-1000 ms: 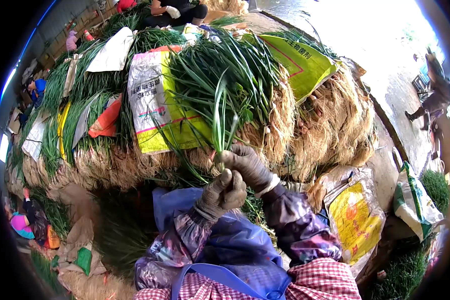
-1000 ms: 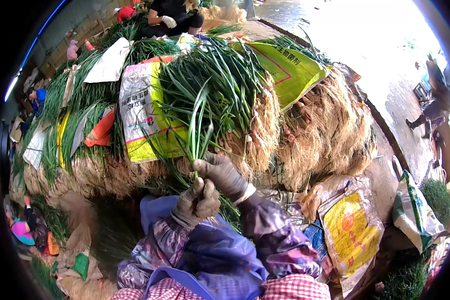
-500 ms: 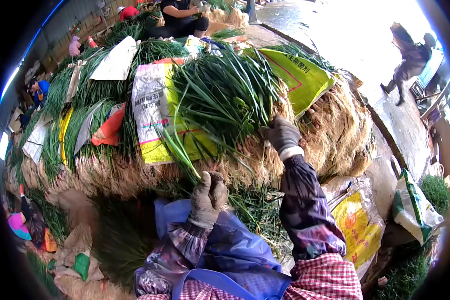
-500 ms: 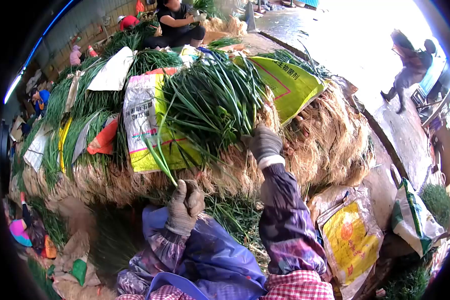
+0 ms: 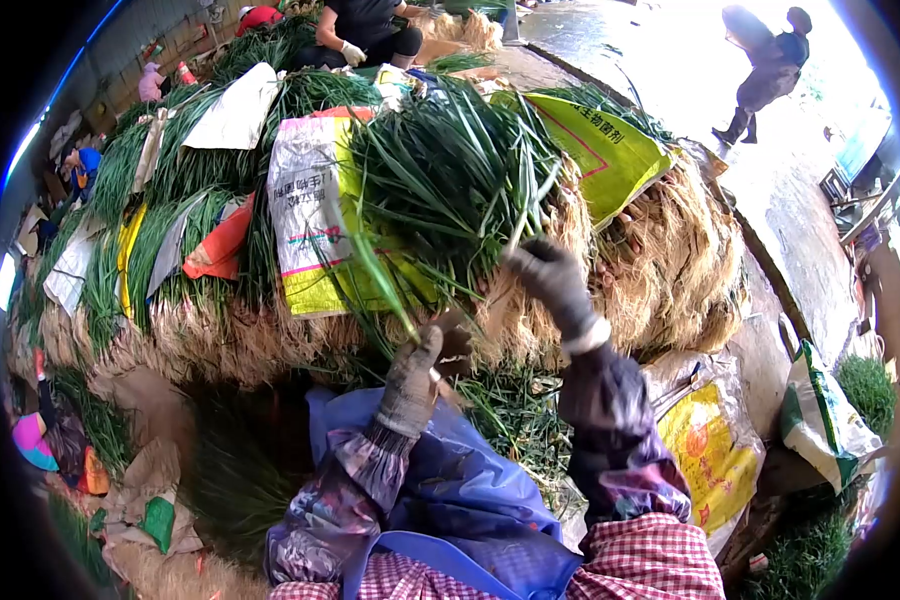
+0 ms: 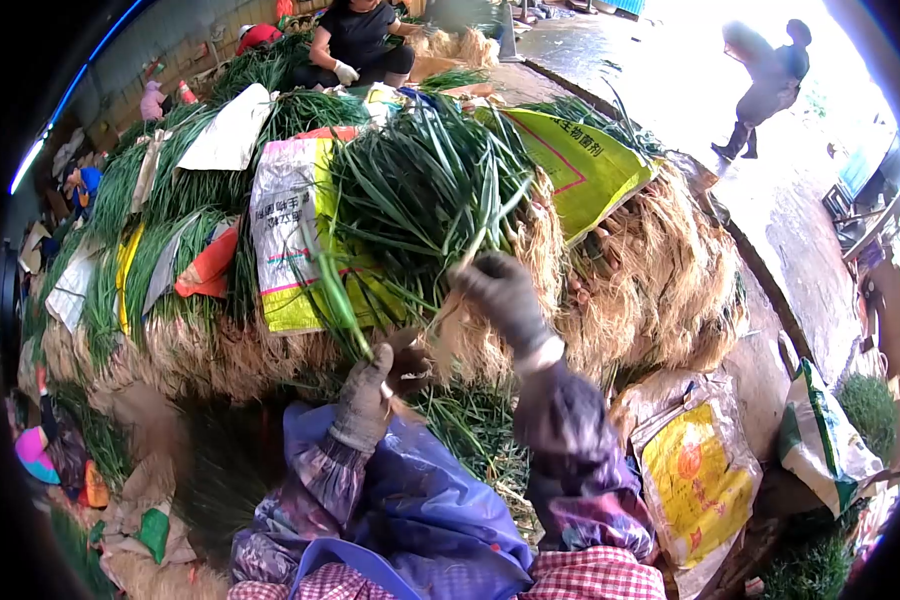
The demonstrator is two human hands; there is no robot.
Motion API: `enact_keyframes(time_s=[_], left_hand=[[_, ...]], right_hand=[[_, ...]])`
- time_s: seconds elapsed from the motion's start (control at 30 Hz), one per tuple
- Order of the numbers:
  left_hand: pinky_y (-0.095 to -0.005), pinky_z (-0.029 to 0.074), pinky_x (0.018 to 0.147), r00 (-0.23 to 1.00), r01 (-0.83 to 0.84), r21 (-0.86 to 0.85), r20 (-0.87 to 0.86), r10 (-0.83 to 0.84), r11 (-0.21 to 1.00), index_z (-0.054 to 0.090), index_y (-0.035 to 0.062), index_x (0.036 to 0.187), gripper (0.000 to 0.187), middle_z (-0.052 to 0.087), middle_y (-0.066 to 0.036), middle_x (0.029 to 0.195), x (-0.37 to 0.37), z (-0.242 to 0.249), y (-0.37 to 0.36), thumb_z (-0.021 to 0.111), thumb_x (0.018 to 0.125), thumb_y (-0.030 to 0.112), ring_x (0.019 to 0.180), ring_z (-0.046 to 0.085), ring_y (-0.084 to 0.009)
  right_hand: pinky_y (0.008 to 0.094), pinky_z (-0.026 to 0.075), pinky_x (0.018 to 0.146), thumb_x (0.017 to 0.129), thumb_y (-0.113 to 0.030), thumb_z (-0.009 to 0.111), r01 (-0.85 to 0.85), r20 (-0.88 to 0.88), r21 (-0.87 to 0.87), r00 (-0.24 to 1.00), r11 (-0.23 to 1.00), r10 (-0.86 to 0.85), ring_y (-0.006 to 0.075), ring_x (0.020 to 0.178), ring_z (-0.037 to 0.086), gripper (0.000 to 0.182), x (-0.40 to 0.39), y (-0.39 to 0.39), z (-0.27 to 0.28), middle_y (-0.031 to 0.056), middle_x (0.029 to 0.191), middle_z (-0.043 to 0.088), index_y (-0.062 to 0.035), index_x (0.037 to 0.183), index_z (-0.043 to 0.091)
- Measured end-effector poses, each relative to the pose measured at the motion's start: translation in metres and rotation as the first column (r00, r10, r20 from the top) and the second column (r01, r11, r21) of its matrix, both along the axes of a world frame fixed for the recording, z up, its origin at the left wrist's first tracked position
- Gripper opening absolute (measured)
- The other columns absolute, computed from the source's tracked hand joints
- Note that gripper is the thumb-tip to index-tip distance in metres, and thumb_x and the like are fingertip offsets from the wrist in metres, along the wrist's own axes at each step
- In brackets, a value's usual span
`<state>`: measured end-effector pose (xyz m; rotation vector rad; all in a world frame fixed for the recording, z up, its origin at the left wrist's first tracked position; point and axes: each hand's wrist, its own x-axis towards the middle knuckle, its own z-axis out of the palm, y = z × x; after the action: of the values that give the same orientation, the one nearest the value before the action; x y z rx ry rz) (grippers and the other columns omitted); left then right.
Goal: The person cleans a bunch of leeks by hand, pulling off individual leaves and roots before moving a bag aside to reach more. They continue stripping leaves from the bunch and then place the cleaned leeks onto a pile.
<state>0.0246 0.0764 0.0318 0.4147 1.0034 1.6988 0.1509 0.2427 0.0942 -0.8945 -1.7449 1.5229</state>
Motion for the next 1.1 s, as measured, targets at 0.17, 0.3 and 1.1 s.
enact_keyframes(time_s=[0.17,0.3,1.1], left_hand=[[-0.0191,0.038,0.056,0.961,0.063,-0.179,-0.256,-0.108,0.982,0.062,0.0057,0.102,0.029,0.058,0.002,0.079,-0.002,-0.012,0.012,0.055,0.095,0.033,0.061,0.047,-0.0062],[-0.0211,0.033,0.041,0.982,0.186,-0.110,0.048,-0.182,0.976,0.063,0.0068,0.095,0.028,0.053,0.002,0.066,-0.004,-0.024,-0.002,0.058,0.093,0.034,0.048,0.043,-0.0071],[-0.0234,0.032,0.037,0.994,0.096,-0.120,-0.047,-0.102,0.988,0.058,0.0077,0.086,0.030,0.050,0.000,0.054,0.002,-0.044,-0.031,0.057,0.093,0.036,0.040,0.043,-0.0095]], right_hand=[[0.0314,0.053,0.060,0.079,-0.018,0.072,-0.205,0.337,0.588,0.941,0.783,-0.007,0.0201,0.063,0.064,0.013,-0.001,-0.089,-0.045,0.0069,0.073,0.066,-0.0087,0.083,0.064],[0.0172,0.038,0.052,0.088,-0.023,0.066,0.105,-0.229,-0.180,0.962,0.978,-0.146,0.0050,0.060,0.050,0.028,0.014,-0.071,-0.052,-0.0026,0.073,0.058,-0.0015,0.107,0.064],[0.0221,0.048,0.065,0.084,-0.026,0.072,-0.260,-0.210,-0.391,0.959,0.883,0.190,0.0085,0.074,0.055,0.043,-0.004,-0.080,-0.066,0.0026,0.093,0.063,-0.0009,0.115,0.057]])
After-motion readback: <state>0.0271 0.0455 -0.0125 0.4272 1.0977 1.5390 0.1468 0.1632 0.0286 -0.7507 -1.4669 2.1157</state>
